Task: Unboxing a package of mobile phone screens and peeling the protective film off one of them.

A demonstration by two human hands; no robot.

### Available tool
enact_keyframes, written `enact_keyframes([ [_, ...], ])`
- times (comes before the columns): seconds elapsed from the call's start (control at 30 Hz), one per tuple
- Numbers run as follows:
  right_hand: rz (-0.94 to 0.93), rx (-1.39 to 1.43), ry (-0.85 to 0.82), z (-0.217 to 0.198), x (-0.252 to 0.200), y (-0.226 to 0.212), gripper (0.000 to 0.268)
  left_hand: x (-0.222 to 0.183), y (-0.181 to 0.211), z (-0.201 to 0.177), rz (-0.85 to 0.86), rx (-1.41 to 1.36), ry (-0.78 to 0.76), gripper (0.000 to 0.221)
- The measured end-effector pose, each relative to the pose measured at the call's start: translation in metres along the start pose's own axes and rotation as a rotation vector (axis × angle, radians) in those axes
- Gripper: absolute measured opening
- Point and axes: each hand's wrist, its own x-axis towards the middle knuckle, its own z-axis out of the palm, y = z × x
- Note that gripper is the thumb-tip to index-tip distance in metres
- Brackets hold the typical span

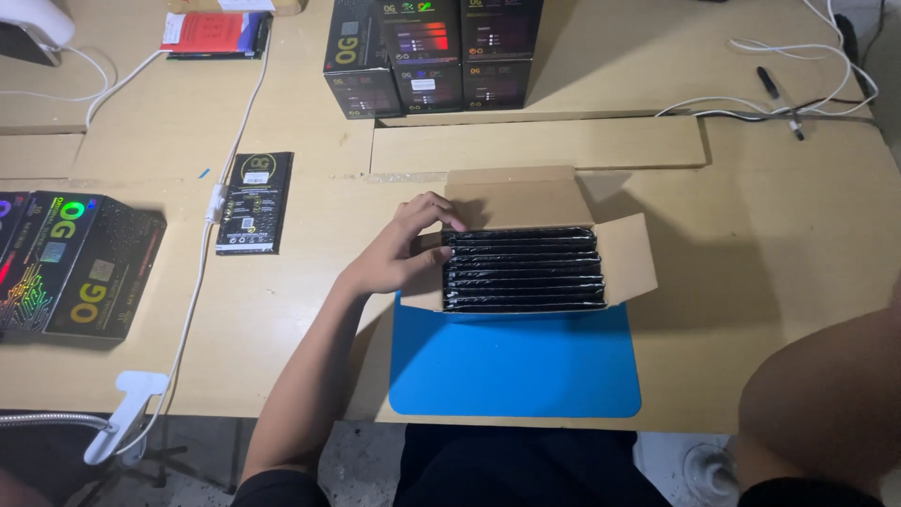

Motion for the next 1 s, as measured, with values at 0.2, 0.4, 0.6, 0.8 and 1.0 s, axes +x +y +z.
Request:
enact_keyframes([
  [0.2, 0.013, -0.156, -0.414, 0.093, 0.05, -0.063, 0.051, -0.001, 0.032, 0.004, 0.159, 0.535, -0.04, 0.055],
  [0.4, 0.204, -0.633, -0.952, 0.136, 0.001, 0.019, 0.085, 0.006, 0.03, 0.024, 0.143, 0.36, -0.004, 0.071],
  [0.6, 0.262, 0.108, -0.328, 0.145, -0.044, 0.071, 0.058, 0.002, -0.031, 0.057, 0.231, 0.207, 0.306, 0.069],
  [0.8, 0.1, -0.196, -0.564, 0.135, -0.038, 0.073, 0.06, 0.004, -0.045, 0.062, 0.228, 0.078, 0.377, 0.062],
  [1.0, 0.011, -0.647, -1.05, 0.148, 0.022, -0.01, 0.126, 0.001, -0.042, 0.053, 0.128, 0.133, 0.288, 0.067],
])
